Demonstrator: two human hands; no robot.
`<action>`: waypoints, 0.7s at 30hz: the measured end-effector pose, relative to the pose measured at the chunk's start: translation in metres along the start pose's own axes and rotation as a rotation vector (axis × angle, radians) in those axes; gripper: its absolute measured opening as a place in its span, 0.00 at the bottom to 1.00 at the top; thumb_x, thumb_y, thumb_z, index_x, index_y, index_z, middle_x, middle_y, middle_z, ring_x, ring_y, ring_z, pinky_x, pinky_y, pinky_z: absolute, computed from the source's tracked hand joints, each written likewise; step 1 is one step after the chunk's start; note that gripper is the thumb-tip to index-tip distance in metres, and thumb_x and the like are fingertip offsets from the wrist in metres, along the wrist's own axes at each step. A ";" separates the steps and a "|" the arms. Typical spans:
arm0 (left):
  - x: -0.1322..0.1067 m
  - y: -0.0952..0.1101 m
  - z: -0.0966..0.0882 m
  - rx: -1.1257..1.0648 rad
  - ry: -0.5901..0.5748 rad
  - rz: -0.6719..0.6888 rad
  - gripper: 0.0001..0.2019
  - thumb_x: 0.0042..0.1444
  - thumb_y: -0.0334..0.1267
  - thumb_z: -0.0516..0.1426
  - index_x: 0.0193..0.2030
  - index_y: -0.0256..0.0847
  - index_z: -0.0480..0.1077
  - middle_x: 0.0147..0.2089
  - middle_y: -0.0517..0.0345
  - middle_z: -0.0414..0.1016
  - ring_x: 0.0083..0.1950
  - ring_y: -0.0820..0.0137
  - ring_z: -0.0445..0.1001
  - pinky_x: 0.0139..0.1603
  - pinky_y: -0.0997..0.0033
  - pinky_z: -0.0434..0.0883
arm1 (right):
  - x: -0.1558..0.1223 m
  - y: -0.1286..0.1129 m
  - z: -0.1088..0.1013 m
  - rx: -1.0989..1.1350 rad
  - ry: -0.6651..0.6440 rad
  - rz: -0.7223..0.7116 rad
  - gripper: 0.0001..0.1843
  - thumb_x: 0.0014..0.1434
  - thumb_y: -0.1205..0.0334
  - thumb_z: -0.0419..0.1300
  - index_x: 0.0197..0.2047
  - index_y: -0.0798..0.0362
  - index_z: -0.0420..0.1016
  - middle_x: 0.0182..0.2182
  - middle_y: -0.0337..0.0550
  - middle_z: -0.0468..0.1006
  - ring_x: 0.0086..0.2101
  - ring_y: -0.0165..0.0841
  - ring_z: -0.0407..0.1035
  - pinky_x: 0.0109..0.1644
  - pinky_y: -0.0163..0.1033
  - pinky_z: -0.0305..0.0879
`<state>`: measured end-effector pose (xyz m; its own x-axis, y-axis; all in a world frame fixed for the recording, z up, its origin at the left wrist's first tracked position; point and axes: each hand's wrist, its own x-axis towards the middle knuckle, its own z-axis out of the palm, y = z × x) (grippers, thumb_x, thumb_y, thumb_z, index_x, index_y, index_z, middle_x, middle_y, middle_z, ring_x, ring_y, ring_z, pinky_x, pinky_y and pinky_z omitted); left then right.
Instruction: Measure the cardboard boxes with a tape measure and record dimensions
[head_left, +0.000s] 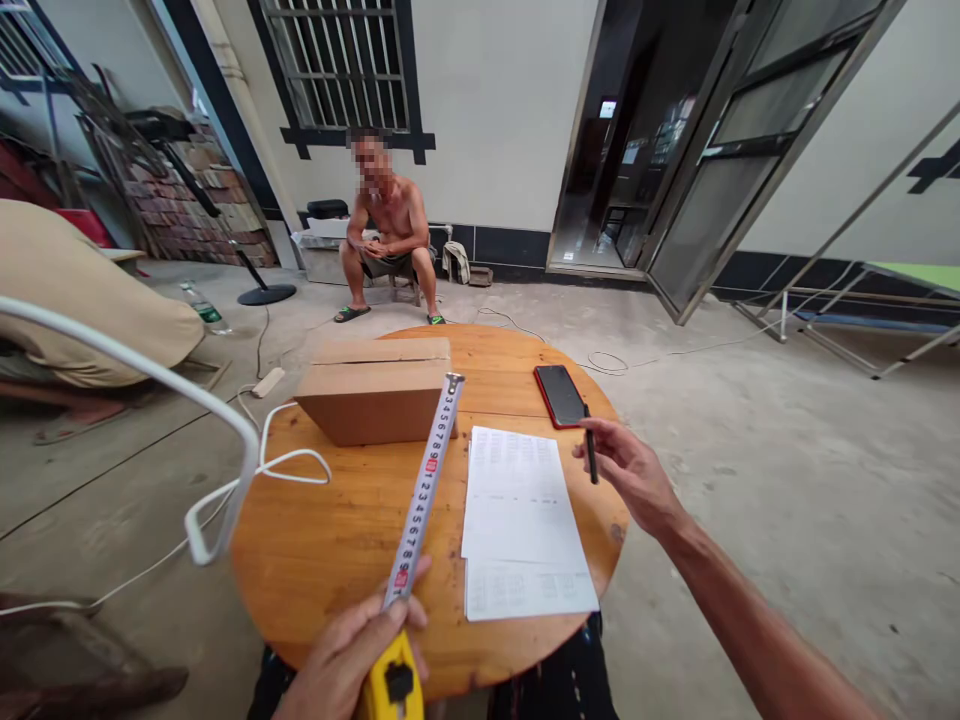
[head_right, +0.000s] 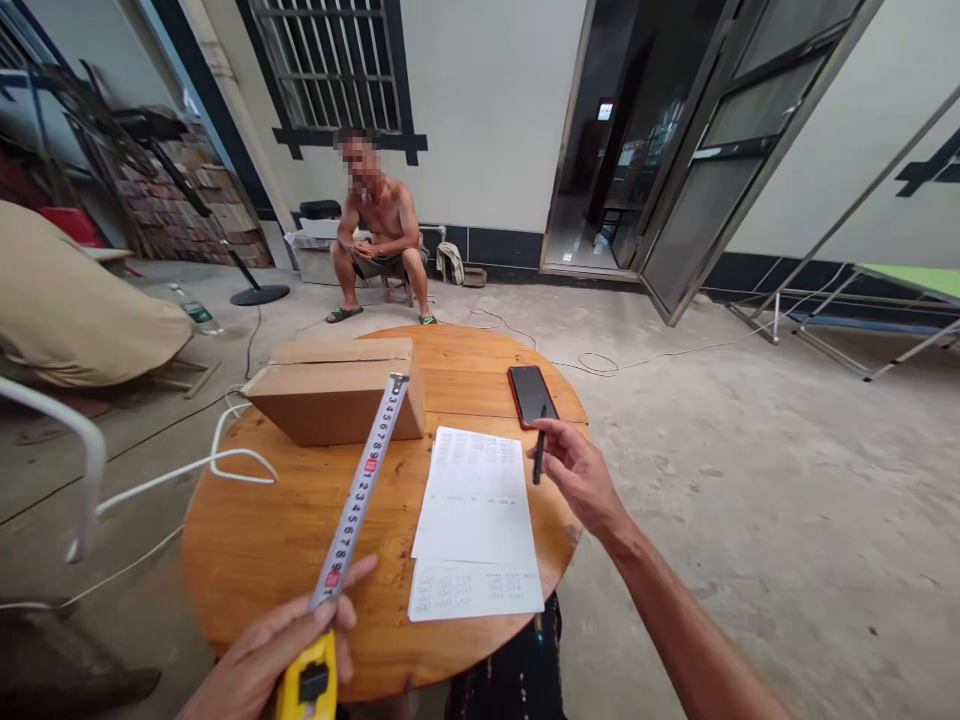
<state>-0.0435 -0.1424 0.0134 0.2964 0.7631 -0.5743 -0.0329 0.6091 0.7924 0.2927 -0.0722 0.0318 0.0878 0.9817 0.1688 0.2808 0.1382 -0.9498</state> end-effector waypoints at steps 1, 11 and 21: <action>0.006 0.005 0.008 0.004 0.013 0.015 0.17 0.54 0.53 0.56 0.38 0.40 0.73 0.25 0.58 0.74 0.25 0.70 0.68 0.27 0.74 0.64 | -0.009 0.006 0.000 0.027 0.040 0.002 0.18 0.57 0.53 0.56 0.50 0.48 0.64 0.33 0.42 0.73 0.37 0.37 0.70 0.41 0.42 0.67; 0.048 0.003 0.053 0.015 0.009 0.080 0.16 0.53 0.51 0.57 0.31 0.39 0.69 0.22 0.59 0.72 0.23 0.73 0.67 0.24 0.77 0.62 | -0.060 0.055 0.027 -0.253 0.168 -0.057 0.11 0.63 0.55 0.51 0.47 0.48 0.68 0.45 0.44 0.74 0.47 0.37 0.68 0.51 0.41 0.64; 0.046 0.001 0.054 -0.023 0.032 0.028 0.15 0.56 0.49 0.55 0.32 0.37 0.70 0.22 0.56 0.74 0.22 0.73 0.68 0.25 0.76 0.63 | -0.076 0.076 0.035 -0.392 0.223 -0.158 0.13 0.63 0.59 0.52 0.51 0.48 0.68 0.46 0.45 0.74 0.47 0.38 0.68 0.52 0.46 0.65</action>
<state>0.0215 -0.1184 -0.0014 0.2646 0.7863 -0.5583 -0.0630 0.5918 0.8036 0.2736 -0.1315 -0.0624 0.2061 0.8946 0.3964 0.6430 0.1815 -0.7441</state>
